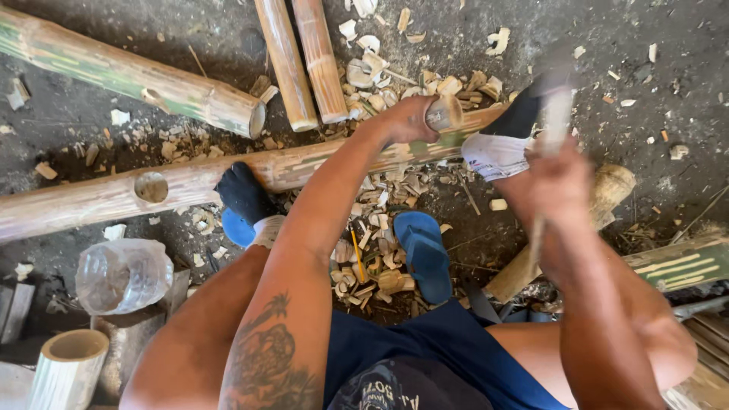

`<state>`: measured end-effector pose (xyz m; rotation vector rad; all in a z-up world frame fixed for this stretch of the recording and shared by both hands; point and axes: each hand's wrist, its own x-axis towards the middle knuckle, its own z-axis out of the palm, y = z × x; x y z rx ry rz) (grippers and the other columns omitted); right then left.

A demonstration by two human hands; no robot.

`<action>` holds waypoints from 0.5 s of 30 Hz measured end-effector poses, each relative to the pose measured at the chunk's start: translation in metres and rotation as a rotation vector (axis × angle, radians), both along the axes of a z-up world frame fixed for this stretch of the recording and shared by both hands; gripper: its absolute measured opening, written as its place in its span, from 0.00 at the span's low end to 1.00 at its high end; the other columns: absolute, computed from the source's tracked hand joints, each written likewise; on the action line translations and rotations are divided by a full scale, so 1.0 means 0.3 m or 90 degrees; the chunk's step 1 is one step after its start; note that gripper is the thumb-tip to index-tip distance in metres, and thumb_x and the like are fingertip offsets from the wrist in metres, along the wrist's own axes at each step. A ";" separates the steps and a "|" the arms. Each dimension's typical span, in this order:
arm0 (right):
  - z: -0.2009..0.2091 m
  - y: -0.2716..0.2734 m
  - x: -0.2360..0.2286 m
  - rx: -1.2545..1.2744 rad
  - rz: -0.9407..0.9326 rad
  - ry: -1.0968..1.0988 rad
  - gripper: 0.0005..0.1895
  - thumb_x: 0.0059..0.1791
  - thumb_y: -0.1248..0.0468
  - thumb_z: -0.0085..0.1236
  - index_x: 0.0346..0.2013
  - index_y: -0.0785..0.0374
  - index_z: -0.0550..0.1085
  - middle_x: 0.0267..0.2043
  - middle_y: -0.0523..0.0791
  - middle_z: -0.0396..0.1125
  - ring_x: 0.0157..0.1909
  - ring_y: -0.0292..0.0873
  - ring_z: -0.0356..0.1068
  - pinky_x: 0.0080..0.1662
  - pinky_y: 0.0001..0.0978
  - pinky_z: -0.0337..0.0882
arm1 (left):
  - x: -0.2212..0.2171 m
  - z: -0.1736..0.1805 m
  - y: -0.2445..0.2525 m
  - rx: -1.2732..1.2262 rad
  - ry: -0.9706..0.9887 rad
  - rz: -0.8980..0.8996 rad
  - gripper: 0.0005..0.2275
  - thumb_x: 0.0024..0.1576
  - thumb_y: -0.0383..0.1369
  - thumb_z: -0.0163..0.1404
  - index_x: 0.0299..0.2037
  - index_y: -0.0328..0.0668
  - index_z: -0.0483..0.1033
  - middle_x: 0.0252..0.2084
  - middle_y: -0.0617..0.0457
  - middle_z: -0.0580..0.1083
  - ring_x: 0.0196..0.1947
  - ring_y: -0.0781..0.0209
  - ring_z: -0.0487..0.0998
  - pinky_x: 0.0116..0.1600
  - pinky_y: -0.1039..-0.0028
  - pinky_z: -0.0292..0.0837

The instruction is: The person sits on the floor and uses a chisel and hammer to carve a hole into a bamboo pole. They repeatedly strike the chisel to remove material, then test the fit of a smaller bamboo piece into the carved hole.

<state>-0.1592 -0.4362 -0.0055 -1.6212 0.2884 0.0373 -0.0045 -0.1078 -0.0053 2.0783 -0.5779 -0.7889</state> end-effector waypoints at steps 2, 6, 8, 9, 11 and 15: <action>0.160 -0.140 -0.012 -0.473 -0.046 -0.252 0.13 0.63 0.64 0.48 0.61 0.67 0.67 0.47 0.44 0.71 0.45 0.35 0.71 0.42 0.24 0.73 | -0.003 0.006 -0.003 0.009 0.064 0.021 0.32 0.46 0.30 0.66 0.61 0.38 0.66 0.52 0.44 0.75 0.52 0.51 0.79 0.65 0.67 0.70; 0.204 -0.085 0.033 -0.066 -0.212 -0.217 0.17 0.60 0.66 0.48 0.63 0.67 0.64 0.45 0.46 0.71 0.43 0.38 0.72 0.40 0.27 0.74 | 0.007 -0.015 -0.022 -0.016 0.109 0.036 0.30 0.43 0.29 0.65 0.59 0.42 0.70 0.51 0.47 0.77 0.52 0.53 0.80 0.65 0.66 0.69; 0.046 0.108 0.044 -0.202 -0.130 -0.106 0.19 0.59 0.67 0.48 0.64 0.67 0.62 0.44 0.47 0.71 0.42 0.40 0.72 0.39 0.28 0.74 | 0.005 -0.038 -0.015 -0.001 0.080 0.010 0.27 0.46 0.31 0.65 0.58 0.40 0.72 0.51 0.46 0.78 0.52 0.52 0.80 0.64 0.65 0.72; -0.045 0.212 0.036 -0.295 -0.061 -0.055 0.20 0.58 0.68 0.48 0.65 0.67 0.61 0.44 0.47 0.71 0.42 0.41 0.72 0.38 0.29 0.74 | 0.004 -0.047 -0.009 0.008 0.064 -0.002 0.25 0.48 0.32 0.65 0.57 0.39 0.72 0.50 0.46 0.78 0.52 0.52 0.80 0.64 0.64 0.74; -0.174 0.354 -0.006 -0.410 0.053 0.004 0.23 0.56 0.69 0.48 0.66 0.67 0.59 0.43 0.48 0.71 0.41 0.43 0.73 0.37 0.31 0.75 | -0.011 -0.065 -0.007 -0.014 0.065 0.022 0.26 0.45 0.29 0.65 0.56 0.40 0.73 0.50 0.46 0.79 0.51 0.53 0.80 0.62 0.64 0.72; -0.073 0.229 -0.047 -0.455 0.098 0.049 0.28 0.54 0.71 0.48 0.68 0.68 0.55 0.41 0.50 0.71 0.38 0.46 0.73 0.35 0.33 0.76 | 0.002 -0.087 0.012 -0.028 -0.083 -0.001 0.30 0.47 0.32 0.69 0.59 0.34 0.69 0.53 0.39 0.75 0.50 0.49 0.78 0.58 0.64 0.74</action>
